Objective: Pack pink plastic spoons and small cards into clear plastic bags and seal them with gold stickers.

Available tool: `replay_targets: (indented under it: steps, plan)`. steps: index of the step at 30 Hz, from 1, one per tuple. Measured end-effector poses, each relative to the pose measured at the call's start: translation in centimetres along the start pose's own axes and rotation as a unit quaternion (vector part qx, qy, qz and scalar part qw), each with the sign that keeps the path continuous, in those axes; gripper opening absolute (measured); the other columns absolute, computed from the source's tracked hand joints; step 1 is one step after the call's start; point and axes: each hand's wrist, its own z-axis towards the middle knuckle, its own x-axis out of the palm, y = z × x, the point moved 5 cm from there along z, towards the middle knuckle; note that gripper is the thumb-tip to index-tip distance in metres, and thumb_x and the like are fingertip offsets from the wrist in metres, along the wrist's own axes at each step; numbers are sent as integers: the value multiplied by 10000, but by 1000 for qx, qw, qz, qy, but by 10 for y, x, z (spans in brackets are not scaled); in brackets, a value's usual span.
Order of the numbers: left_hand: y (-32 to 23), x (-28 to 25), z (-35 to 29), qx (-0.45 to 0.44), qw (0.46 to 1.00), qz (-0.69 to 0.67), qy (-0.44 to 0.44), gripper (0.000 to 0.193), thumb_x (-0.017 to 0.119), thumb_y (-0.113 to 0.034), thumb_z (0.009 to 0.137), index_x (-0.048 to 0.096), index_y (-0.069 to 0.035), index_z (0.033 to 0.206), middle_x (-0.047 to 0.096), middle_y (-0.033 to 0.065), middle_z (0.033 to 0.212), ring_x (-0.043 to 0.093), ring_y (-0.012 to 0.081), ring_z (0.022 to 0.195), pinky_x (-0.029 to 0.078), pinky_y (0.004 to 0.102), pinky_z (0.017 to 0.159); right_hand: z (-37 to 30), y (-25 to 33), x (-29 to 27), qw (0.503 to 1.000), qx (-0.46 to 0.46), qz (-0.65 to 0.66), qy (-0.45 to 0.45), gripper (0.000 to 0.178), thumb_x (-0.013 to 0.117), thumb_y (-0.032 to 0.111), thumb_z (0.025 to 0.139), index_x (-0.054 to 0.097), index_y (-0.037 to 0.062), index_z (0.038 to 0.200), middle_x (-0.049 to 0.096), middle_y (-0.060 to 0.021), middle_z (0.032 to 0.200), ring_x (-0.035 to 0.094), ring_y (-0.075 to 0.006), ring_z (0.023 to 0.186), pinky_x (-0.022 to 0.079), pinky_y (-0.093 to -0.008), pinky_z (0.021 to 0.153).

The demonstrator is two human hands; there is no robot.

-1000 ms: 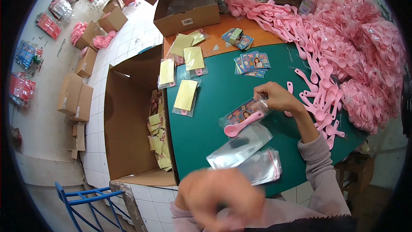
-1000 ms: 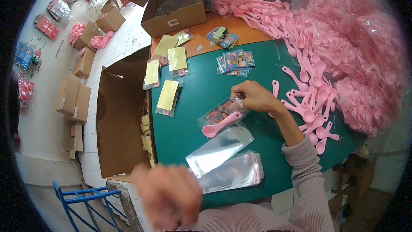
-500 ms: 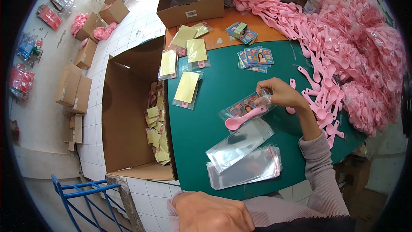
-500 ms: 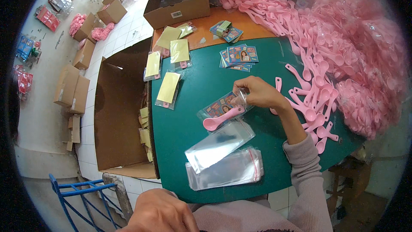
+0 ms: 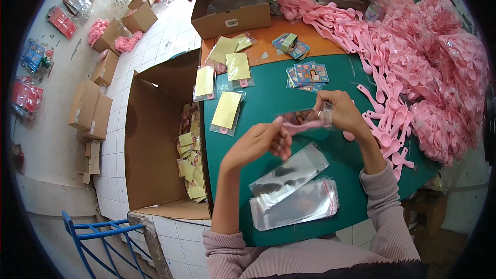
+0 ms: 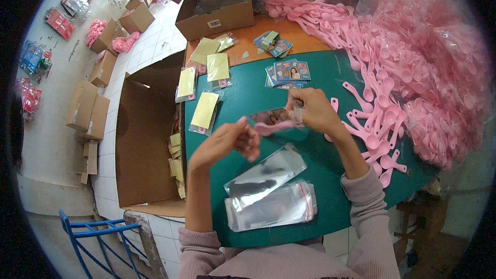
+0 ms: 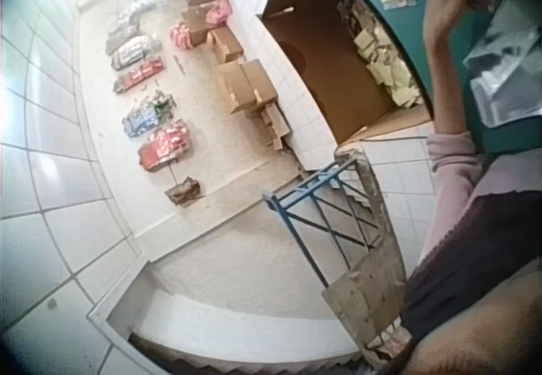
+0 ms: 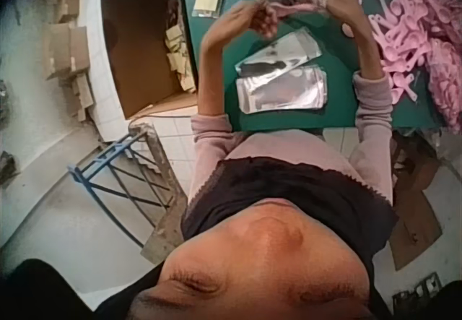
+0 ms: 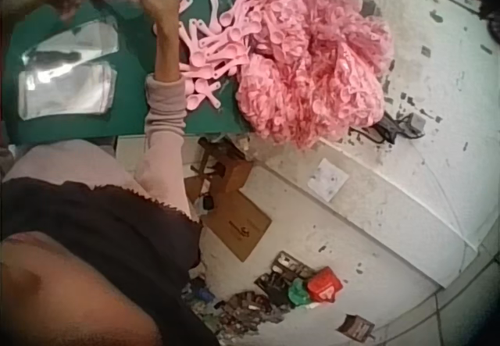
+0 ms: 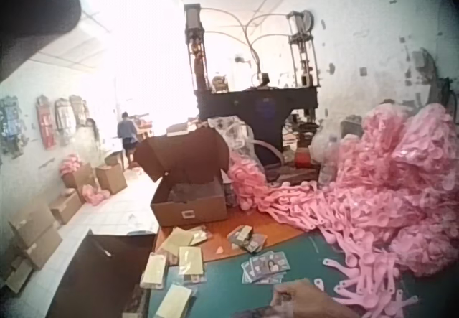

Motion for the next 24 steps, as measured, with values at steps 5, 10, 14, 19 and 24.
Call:
replay_targets:
  steps: [5,10,14,19,24]
  plan:
    - [50,4,36,-40,974,-186,-126,440,296,-342,938,454,29,1113,581,138,985,605,204,865,493,321,744,-7,37,16,966,-188,-175,18,270,682,236,690,602,50,869,580,-115,877,550,-270,861,432,-335,737]
    - [47,5,39,-26,967,-228,-115,378,275,-170,881,424,58,1143,577,163,1007,612,225,875,506,375,786,-1,20,25,982,-155,-95,46,456,636,279,772,512,54,1149,509,-164,1072,541,-277,926,424,-336,824]
    - [50,11,36,-39,964,-246,-89,391,307,-237,913,386,33,1185,578,155,1028,602,223,920,508,365,767,9,-16,31,996,40,85,11,470,617,178,787,454,26,1200,572,-148,982,590,-202,763,480,-291,637]
    - [55,16,23,-77,982,-129,-111,397,471,-225,903,385,7,1214,571,154,1060,588,216,962,521,343,739,20,-31,31,974,29,210,-74,448,620,137,790,458,21,1191,573,-142,1030,598,-179,778,494,-256,623]
    - [55,8,8,-22,984,-122,-128,457,508,-108,878,324,27,1274,572,177,1052,590,228,961,523,332,747,12,1,27,981,-106,-75,-141,358,625,134,772,532,46,1106,511,-154,1104,559,-262,916,468,-343,771]
